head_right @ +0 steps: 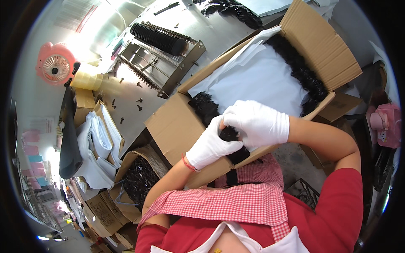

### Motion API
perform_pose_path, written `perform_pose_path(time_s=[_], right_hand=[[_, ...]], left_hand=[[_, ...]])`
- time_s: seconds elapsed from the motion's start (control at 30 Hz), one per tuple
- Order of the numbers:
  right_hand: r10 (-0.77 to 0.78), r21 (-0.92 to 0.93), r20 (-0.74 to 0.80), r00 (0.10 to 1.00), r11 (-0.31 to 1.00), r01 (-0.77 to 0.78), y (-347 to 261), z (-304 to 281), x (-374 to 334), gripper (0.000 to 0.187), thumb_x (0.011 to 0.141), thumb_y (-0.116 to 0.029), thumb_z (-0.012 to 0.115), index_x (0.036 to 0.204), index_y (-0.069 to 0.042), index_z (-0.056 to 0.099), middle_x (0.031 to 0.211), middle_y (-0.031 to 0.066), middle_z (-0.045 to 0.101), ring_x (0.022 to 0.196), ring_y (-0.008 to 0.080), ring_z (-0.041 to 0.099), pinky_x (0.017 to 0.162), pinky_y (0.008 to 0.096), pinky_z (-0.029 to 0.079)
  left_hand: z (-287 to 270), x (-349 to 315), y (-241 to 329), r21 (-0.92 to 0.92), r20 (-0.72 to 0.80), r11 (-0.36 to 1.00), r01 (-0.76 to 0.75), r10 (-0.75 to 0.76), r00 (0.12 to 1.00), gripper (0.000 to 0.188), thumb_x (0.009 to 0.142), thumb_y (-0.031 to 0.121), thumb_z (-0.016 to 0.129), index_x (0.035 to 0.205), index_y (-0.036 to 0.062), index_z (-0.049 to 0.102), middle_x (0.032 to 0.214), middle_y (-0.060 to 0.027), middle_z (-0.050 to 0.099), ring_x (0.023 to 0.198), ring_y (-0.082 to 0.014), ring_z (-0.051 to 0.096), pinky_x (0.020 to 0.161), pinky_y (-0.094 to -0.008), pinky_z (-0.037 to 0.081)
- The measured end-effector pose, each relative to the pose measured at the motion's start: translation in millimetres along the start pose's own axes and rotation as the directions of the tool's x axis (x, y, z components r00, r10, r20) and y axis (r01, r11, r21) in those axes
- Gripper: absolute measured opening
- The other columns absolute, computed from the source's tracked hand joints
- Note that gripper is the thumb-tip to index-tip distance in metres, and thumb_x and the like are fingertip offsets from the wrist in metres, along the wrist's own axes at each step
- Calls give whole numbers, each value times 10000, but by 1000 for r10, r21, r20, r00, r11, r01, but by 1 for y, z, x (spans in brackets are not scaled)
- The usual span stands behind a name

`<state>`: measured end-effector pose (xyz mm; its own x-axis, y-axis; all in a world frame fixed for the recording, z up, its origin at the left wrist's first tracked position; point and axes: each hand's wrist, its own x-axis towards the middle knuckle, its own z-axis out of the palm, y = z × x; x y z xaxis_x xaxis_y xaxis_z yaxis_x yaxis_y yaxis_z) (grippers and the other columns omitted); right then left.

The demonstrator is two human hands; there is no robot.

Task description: The person repeatedly picks up black hair rollers and places them onto a metal rack, then removes the loaded rack and places it on a shelf. They return to the table to continue loading rollers onto the rack. The person also handles white tissue paper and cardboard boxes during the process.

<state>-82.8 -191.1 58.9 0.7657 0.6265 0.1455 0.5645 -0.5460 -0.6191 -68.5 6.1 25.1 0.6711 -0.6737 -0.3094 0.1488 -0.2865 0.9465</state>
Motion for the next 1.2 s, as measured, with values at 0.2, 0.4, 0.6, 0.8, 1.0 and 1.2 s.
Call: perform_pose_path(time_s=[0.2,0.4,0.6,0.8,1.0,1.2], right_hand=[[-7,210,-24,1000,978,12,42,-15,15,429,679,-134,794,1049,-86,583,872,100,645,753,251,644,706,354,531],[369,412,-389,844,889,-199,116,24,66,429,728,-84,797,1095,-68,576,879,125,656,786,207,655,746,328,537],[223,236,-328,918,960,-149,122,62,86,470,739,-20,770,1172,-61,590,1030,130,629,957,273,649,855,340,533],[230,323,-315,921,938,-124,111,69,80,556,806,25,666,1339,-30,520,1210,174,531,1029,293,608,898,352,528],[337,244,-314,887,932,-268,75,99,78,530,936,-192,576,1388,48,437,1382,309,451,1239,467,497,1067,468,417],[322,256,-172,931,927,-273,89,74,76,483,942,-221,575,1353,24,505,1320,278,543,1234,425,521,1054,441,431]], left_hand=[[-26,11,18,22,-65,994,104,-103,993,1024,766,387,796,1478,-88,234,1345,-226,533,1128,-267,591,1026,-328,443],[-82,22,2,404,-533,894,-193,402,744,475,1014,215,555,1420,20,401,1313,-178,588,1092,-262,630,952,-381,496],[-95,35,-24,699,-419,697,-160,581,698,373,947,69,620,1309,19,546,1255,-176,608,1132,-333,605,990,-408,481],[-89,52,-33,868,-279,484,-114,664,694,386,893,77,691,1268,50,606,1182,-156,635,1096,-328,602,953,-413,487],[-98,52,-29,957,-172,288,-44,679,714,419,824,44,698,1237,37,622,1109,-140,651,1037,-324,606,906,-417,497],[-88,46,-15,998,-50,57,20,589,807,490,770,13,580,1259,27,605,1240,-149,600,1057,-362,584,892,-450,495]])
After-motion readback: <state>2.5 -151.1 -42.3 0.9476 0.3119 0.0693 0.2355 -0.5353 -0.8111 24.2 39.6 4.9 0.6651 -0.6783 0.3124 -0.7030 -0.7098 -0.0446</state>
